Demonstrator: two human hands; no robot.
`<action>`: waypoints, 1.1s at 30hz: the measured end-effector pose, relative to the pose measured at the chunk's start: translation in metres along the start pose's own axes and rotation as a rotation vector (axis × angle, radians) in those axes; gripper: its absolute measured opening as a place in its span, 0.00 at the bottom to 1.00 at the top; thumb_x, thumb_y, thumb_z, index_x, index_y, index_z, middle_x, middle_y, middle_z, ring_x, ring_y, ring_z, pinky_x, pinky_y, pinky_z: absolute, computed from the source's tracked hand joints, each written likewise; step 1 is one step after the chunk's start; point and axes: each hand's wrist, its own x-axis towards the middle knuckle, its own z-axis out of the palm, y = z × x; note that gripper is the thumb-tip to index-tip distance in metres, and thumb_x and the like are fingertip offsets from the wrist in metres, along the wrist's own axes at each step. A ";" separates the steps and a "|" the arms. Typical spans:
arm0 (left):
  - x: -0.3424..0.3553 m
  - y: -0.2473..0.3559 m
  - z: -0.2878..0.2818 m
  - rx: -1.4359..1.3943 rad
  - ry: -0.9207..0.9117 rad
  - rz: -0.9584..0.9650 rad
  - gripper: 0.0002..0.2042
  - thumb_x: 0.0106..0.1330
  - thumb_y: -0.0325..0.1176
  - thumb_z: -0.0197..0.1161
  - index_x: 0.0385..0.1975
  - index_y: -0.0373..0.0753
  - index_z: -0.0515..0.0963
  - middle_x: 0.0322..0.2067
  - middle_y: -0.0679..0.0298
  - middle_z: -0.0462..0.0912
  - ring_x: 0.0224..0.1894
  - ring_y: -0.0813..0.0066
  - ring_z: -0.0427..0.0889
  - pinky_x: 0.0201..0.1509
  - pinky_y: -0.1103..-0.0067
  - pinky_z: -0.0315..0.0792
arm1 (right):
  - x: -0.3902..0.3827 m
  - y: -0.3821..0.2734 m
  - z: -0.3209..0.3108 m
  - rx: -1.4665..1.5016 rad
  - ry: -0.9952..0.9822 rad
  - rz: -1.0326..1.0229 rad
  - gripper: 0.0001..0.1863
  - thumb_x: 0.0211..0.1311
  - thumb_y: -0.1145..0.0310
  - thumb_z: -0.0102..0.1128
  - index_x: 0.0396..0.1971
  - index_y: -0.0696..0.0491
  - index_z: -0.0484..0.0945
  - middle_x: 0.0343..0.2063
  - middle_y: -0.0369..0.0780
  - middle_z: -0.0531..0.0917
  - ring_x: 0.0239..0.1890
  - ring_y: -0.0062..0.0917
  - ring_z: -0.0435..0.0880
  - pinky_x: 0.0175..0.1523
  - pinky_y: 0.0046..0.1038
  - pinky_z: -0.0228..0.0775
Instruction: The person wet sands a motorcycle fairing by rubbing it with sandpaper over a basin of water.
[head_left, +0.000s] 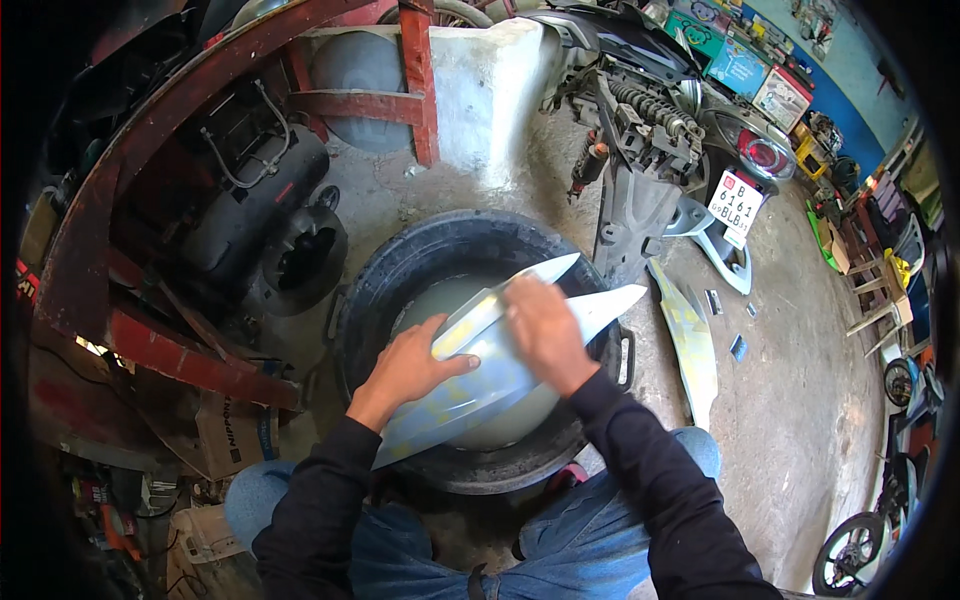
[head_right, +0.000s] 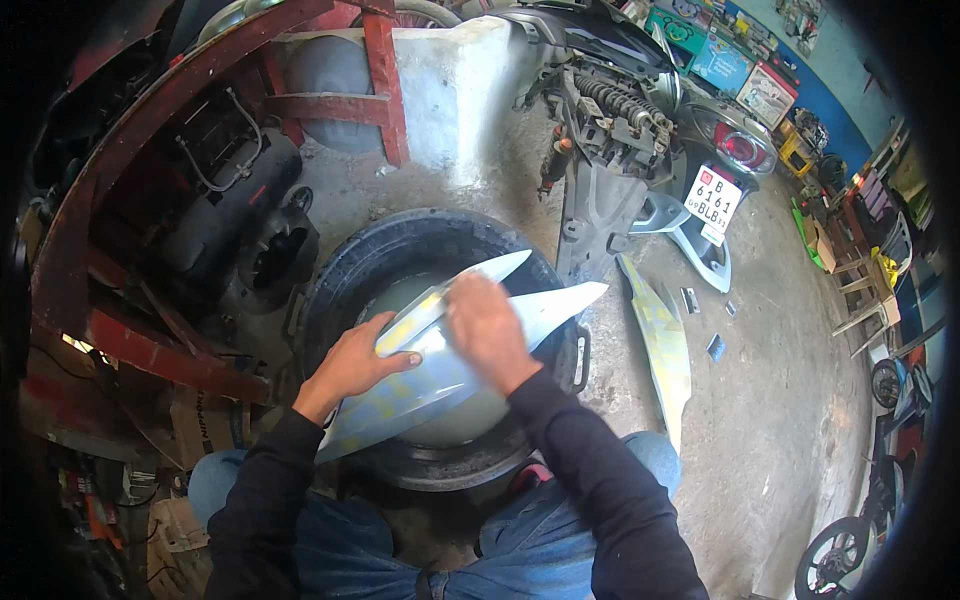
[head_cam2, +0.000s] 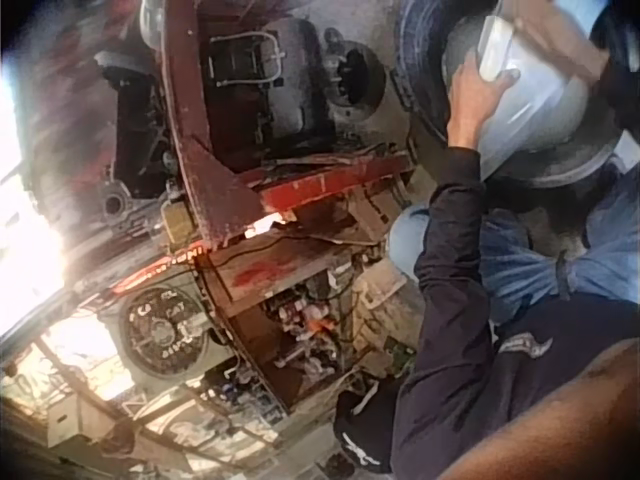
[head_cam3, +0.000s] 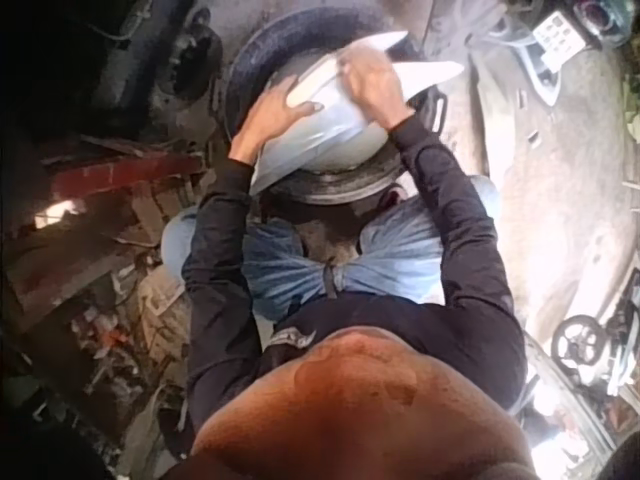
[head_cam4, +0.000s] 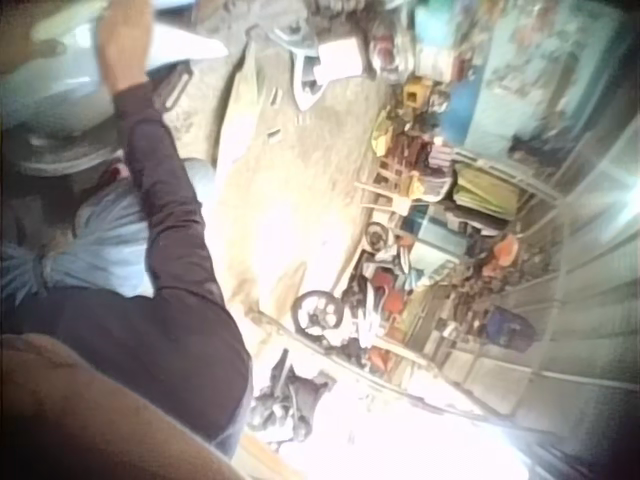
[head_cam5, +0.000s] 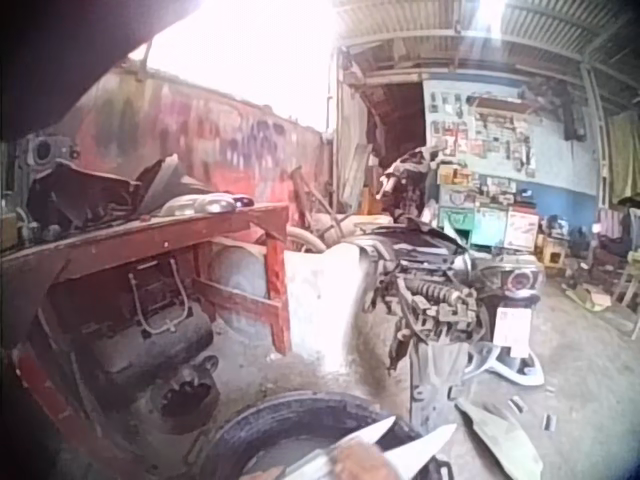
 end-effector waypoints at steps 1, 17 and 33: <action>-0.002 -0.006 0.000 0.003 0.007 0.009 0.47 0.57 0.60 0.72 0.70 0.31 0.69 0.59 0.40 0.79 0.63 0.44 0.78 0.67 0.61 0.70 | -0.005 -0.019 0.002 0.049 -0.008 -0.064 0.15 0.70 0.70 0.57 0.50 0.61 0.83 0.54 0.52 0.85 0.63 0.43 0.80 0.72 0.44 0.65; -0.006 -0.001 -0.004 0.028 -0.090 0.025 0.43 0.66 0.60 0.65 0.77 0.44 0.61 0.55 0.38 0.79 0.60 0.42 0.79 0.64 0.59 0.71 | -0.010 -0.025 -0.001 0.108 -0.093 0.002 0.18 0.68 0.72 0.58 0.55 0.62 0.82 0.58 0.53 0.83 0.65 0.46 0.78 0.73 0.46 0.63; -0.004 -0.002 -0.001 0.001 -0.072 0.052 0.40 0.68 0.56 0.64 0.78 0.46 0.61 0.53 0.39 0.79 0.58 0.43 0.79 0.63 0.61 0.71 | -0.012 -0.024 -0.001 0.076 -0.044 -0.059 0.17 0.63 0.73 0.62 0.51 0.61 0.84 0.54 0.51 0.85 0.62 0.43 0.81 0.68 0.45 0.69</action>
